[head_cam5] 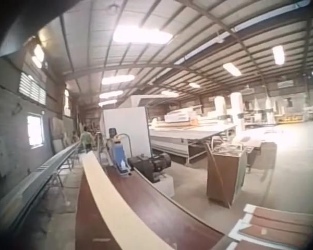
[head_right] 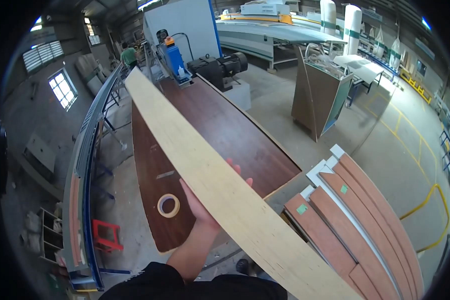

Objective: Apply veneer strips and adhesive tape to the edges of wooden boards and trim them using a small blade.

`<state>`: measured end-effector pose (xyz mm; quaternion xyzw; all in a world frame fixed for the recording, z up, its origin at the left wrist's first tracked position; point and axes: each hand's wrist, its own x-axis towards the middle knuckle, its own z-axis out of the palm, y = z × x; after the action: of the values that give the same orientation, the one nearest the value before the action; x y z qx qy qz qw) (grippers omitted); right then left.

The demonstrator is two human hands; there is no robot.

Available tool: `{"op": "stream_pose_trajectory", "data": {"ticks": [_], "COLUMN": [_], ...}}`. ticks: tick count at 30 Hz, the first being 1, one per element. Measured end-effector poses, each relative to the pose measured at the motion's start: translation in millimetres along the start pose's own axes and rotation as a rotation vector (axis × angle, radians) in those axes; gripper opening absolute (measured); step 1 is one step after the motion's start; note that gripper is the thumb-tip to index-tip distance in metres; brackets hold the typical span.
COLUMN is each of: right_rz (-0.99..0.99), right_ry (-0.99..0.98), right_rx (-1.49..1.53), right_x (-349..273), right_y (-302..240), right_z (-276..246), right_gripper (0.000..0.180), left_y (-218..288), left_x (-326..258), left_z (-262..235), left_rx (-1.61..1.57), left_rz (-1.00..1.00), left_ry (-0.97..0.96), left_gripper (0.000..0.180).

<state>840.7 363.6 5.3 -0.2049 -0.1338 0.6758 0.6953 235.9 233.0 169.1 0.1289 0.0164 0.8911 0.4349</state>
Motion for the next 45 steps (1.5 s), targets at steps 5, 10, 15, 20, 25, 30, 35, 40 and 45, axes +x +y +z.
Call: {"op": "stream_pose_trajectory", "data": {"ticks": [5, 10, 15, 20, 25, 30, 35, 40, 45], "right_rz": [-0.109, -0.426, -0.917, -1.036, -1.055, -1.070, -1.221, -1.008, -0.845], "right_ry": [-0.275, -0.391, -0.334, -0.088, 0.229, 0.755, 1.257, 1.044, 0.962], "right_rx": [0.091, 0.131, -0.084, 0.187, 0.111, 0.096, 0.037, 0.131, -0.066], "right_x": [-2.7, -95.3, -333.3, -404.9, -468.1, -443.1, -402.4, -328.9, -231.0], "right_y": [-29.3, -108.6, -258.3, -311.9, -384.9, -445.3, -513.1, -582.5, -636.0], "right_z": [-24.5, -110.8, -215.6, -215.6, -271.8, -283.9, -330.9, -379.0, -377.3], "right_gripper": [0.082, 0.090, 0.098, 0.101, 0.100, 0.091, 0.052, 0.049, 0.056], "left_y": [-34.8, -121.3, -186.4, -320.5, -437.7, -518.0, -625.8, -702.8, -764.2], "left_x": [-35.5, -78.7, -153.3, -240.1, -291.4, -316.1, -345.1, -343.7, -341.6], "left_z": [9.0, 11.9, 18.5, 48.6, 40.5, -21.5, 4.8, -32.9, -87.7], "left_rx": [-0.020, -0.015, 0.165, 0.240, 0.189, 0.100, 0.529, 0.619, 0.747], "left_rz": [-0.125, -0.262, -0.364, -0.559, -0.683, -0.826, -0.768, -0.768, -0.737], "left_ry": [-0.002, -0.170, -0.286, -0.179, 0.063, 0.218, 0.602, 0.612, 0.578], "left_gripper": [0.098, 0.113, 0.120, 0.112, 0.047, 0.020, 0.059, 0.069, 0.063]}}
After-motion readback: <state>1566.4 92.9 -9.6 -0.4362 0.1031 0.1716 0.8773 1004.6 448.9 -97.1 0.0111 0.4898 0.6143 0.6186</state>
